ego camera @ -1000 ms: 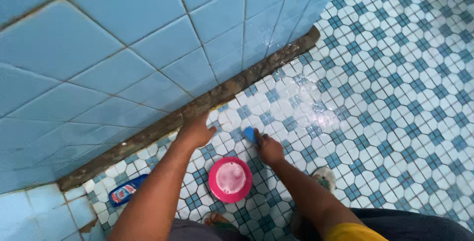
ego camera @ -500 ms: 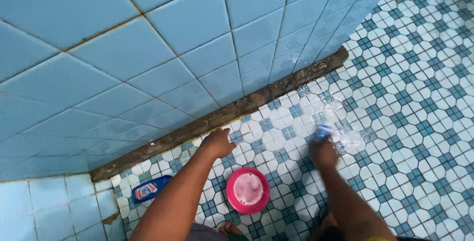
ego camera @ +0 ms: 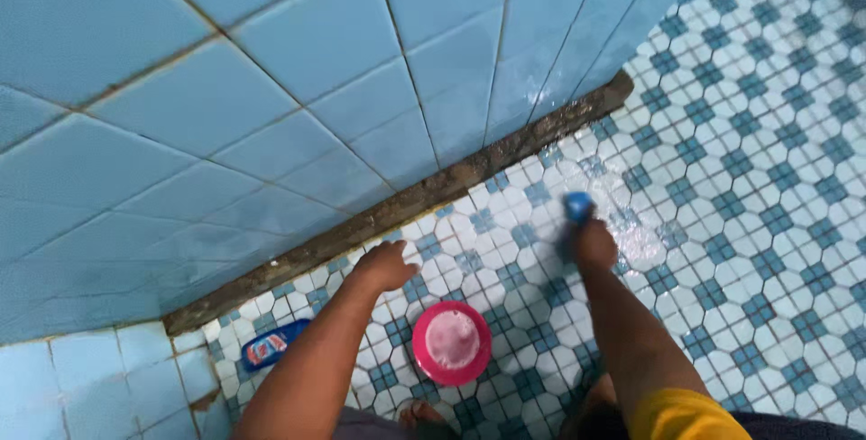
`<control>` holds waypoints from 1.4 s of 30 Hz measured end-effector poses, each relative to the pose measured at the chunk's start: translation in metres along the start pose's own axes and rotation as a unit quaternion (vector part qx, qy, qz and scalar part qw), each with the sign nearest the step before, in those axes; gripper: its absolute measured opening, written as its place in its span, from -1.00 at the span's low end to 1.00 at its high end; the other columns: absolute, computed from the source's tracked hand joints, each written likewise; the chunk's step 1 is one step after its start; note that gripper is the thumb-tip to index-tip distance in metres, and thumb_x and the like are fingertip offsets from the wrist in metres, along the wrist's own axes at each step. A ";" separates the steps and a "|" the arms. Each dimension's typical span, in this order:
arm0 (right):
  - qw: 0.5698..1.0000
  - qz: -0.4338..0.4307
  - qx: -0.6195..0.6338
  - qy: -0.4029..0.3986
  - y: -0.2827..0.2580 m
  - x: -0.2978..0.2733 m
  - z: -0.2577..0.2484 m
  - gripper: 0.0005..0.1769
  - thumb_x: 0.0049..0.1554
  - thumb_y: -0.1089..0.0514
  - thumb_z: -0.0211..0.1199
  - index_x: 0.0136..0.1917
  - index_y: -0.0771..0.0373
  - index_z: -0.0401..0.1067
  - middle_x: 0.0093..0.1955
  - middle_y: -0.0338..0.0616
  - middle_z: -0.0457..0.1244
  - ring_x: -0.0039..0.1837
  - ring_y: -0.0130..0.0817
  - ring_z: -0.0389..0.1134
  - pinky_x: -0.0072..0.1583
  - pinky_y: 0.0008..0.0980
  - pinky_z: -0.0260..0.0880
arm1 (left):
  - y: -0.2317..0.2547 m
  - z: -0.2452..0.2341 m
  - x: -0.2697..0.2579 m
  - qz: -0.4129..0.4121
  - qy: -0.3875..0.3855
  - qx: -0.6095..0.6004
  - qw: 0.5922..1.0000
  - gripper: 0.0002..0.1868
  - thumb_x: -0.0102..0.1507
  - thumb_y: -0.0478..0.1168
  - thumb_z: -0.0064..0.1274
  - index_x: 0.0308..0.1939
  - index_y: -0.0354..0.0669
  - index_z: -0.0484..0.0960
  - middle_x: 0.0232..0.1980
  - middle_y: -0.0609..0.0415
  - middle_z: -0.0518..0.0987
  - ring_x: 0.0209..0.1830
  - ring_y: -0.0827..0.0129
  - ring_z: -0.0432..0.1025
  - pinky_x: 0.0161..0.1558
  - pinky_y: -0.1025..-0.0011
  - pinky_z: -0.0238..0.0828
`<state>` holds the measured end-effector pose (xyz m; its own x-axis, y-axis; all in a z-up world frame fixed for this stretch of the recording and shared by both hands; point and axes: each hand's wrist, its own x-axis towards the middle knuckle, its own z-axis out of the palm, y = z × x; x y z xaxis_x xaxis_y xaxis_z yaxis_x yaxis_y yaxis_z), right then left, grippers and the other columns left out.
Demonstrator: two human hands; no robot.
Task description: The person scrubs light blue tiled walls and the floor of a bathroom using a blue brush and soapy water from a pink bowl. They rinse the brush and pour water from a pink scoop to wash away soap residue.
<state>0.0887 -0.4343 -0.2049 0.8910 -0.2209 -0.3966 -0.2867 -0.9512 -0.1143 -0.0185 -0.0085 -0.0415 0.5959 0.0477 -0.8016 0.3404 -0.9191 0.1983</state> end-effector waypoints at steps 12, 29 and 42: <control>0.971 -0.194 -0.032 -0.133 -0.081 -0.119 0.025 -0.05 0.17 -0.17 0.06 0.68 0.05 -0.24 0.22 0.17 0.27 0.13 0.16 0.42 0.11 0.11 0.47 | 0.024 -0.009 0.000 0.042 0.039 -0.027 0.998 -0.15 0.25 0.15 0.09 0.51 -0.20 0.25 0.47 -0.24 0.36 0.46 -0.03 0.30 0.44 0.19 0.23; 0.979 -0.143 0.147 0.015 -0.041 -0.044 -0.026 -0.38 0.16 -0.30 0.19 0.04 0.36 0.46 -0.10 0.28 0.40 -0.01 0.27 0.44 0.04 0.16 0.42 | -0.017 0.016 0.008 0.035 0.024 0.025 0.999 -0.12 0.25 0.23 0.07 0.51 -0.18 0.26 0.50 -0.20 0.34 0.47 -0.03 0.28 0.45 0.18 0.20; 0.772 -0.611 -0.039 -0.170 -0.112 -0.214 -0.012 -0.30 -0.06 -0.22 0.42 0.19 0.27 0.43 0.13 0.05 0.29 0.17 0.03 0.32 0.14 -0.04 0.37 | 0.030 -0.016 -0.013 0.040 0.073 0.011 0.996 -0.17 0.25 0.12 0.08 0.52 -0.17 0.26 0.53 -0.27 0.27 0.54 -0.05 0.19 0.49 0.14 0.14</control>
<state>-0.0653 -0.2833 -0.0964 0.3316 0.9086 -0.2540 0.7292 -0.4176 -0.5421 -0.0043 -0.0299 -0.0164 0.7203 0.0277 -0.6932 0.2717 -0.9306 0.2451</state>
